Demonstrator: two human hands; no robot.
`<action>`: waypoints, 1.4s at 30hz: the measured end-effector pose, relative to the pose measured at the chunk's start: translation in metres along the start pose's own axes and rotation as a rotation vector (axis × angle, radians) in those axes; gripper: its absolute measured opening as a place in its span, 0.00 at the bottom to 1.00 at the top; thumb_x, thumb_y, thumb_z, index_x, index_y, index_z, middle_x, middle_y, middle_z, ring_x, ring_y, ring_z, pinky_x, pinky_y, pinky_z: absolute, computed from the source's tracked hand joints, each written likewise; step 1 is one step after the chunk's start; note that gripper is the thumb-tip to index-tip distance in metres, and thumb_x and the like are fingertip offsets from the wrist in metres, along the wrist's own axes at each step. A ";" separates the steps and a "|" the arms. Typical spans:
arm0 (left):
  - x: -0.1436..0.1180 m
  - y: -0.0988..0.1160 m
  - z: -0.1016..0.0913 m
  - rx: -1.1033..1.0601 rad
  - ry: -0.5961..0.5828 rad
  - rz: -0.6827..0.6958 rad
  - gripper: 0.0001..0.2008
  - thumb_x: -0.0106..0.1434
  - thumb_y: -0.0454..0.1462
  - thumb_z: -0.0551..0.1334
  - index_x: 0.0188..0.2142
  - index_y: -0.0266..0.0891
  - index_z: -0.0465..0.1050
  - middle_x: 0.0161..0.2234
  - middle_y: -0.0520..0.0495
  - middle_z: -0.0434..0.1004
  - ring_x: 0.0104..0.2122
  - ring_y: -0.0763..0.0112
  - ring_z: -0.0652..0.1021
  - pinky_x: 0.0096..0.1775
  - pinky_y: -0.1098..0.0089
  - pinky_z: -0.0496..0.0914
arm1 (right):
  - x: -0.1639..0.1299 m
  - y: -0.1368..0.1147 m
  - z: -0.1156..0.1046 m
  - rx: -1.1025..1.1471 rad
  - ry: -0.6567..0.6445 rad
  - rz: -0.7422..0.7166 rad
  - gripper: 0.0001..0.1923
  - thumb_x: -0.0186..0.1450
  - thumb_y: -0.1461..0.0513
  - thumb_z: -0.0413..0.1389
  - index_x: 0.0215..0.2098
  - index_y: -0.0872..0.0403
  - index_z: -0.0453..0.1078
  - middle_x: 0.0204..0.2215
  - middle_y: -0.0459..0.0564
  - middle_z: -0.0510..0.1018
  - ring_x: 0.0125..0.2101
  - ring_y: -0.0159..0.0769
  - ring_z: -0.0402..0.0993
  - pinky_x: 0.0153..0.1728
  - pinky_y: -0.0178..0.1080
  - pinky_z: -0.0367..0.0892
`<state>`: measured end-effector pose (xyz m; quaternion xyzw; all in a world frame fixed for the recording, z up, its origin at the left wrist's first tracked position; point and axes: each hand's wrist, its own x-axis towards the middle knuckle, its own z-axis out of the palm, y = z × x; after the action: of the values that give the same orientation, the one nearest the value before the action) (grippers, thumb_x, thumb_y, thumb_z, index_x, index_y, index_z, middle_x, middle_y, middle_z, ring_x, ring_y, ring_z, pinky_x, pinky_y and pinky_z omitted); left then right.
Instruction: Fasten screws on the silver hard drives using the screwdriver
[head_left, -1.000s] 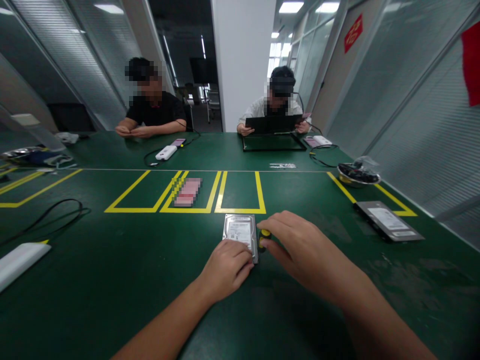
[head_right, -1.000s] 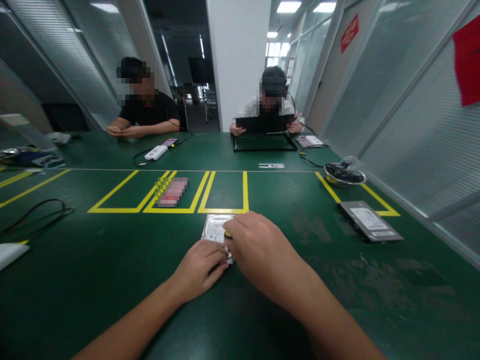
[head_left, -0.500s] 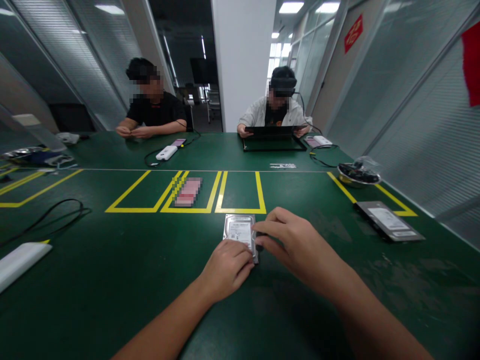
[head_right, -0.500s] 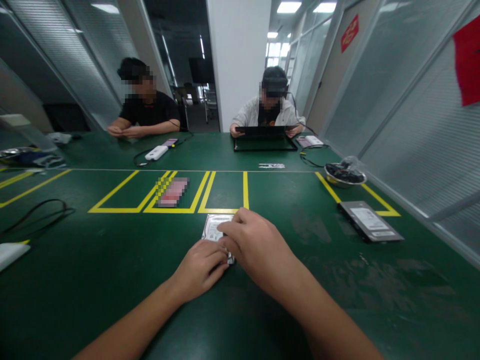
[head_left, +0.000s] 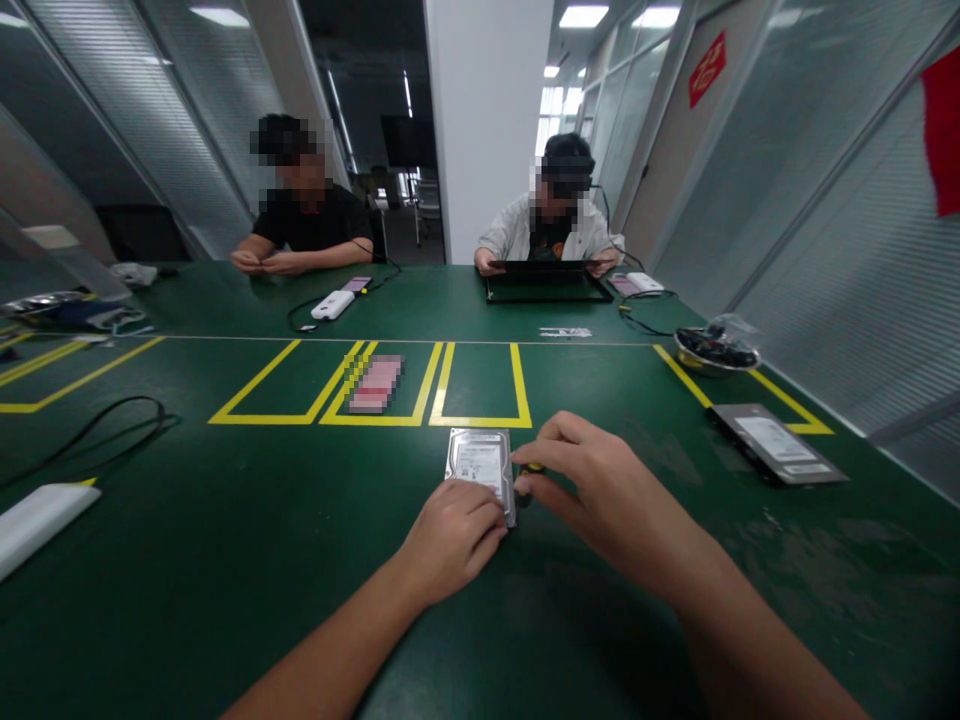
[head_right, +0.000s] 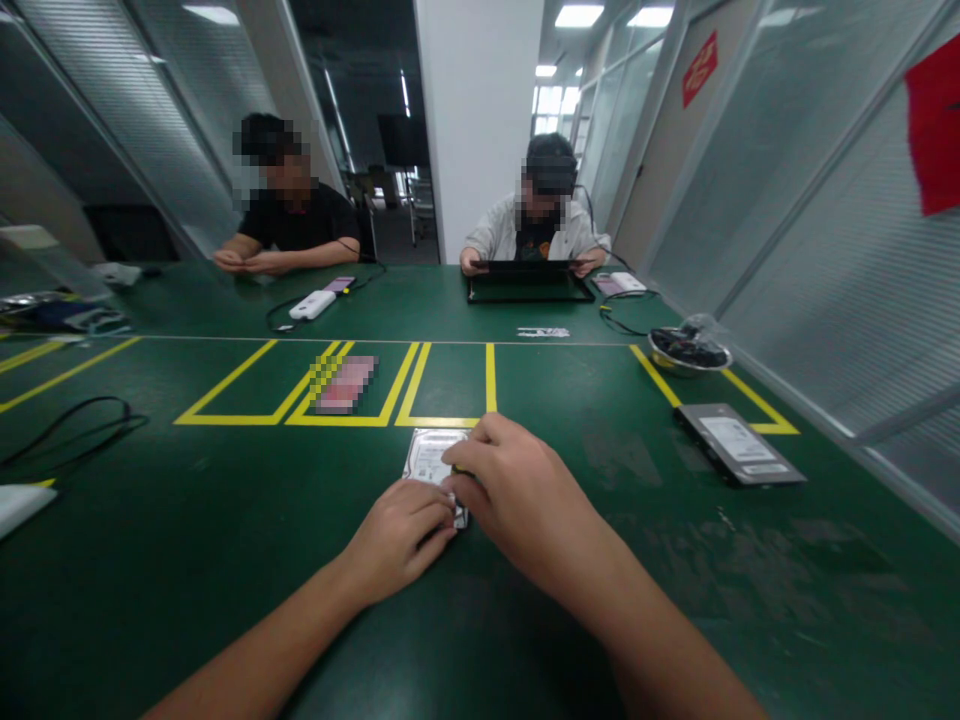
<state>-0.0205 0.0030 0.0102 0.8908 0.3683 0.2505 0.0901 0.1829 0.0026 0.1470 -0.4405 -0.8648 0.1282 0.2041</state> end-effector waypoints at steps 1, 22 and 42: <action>0.000 0.000 0.000 0.001 -0.002 0.000 0.03 0.66 0.34 0.60 0.38 0.39 0.73 0.40 0.46 0.78 0.43 0.61 0.76 0.47 0.59 0.66 | 0.000 0.000 0.000 -0.006 0.006 0.000 0.09 0.67 0.65 0.55 0.43 0.52 0.76 0.38 0.50 0.74 0.37 0.36 0.71 0.39 0.39 0.67; 0.000 0.001 -0.002 -0.001 -0.003 0.001 0.03 0.66 0.34 0.60 0.38 0.40 0.73 0.40 0.46 0.78 0.43 0.61 0.76 0.49 0.58 0.67 | -0.002 0.006 0.000 0.048 0.076 -0.084 0.13 0.65 0.69 0.54 0.47 0.54 0.72 0.44 0.50 0.77 0.45 0.38 0.71 0.48 0.41 0.66; 0.000 0.000 0.000 -0.002 0.002 0.008 0.03 0.66 0.34 0.60 0.38 0.39 0.73 0.40 0.45 0.79 0.44 0.60 0.76 0.49 0.57 0.67 | -0.003 0.004 -0.003 0.013 0.038 -0.026 0.12 0.67 0.68 0.52 0.47 0.54 0.72 0.43 0.51 0.76 0.43 0.39 0.70 0.45 0.42 0.67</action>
<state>-0.0206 0.0031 0.0105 0.8920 0.3644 0.2522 0.0894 0.1890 0.0027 0.1467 -0.4304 -0.8656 0.1228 0.2248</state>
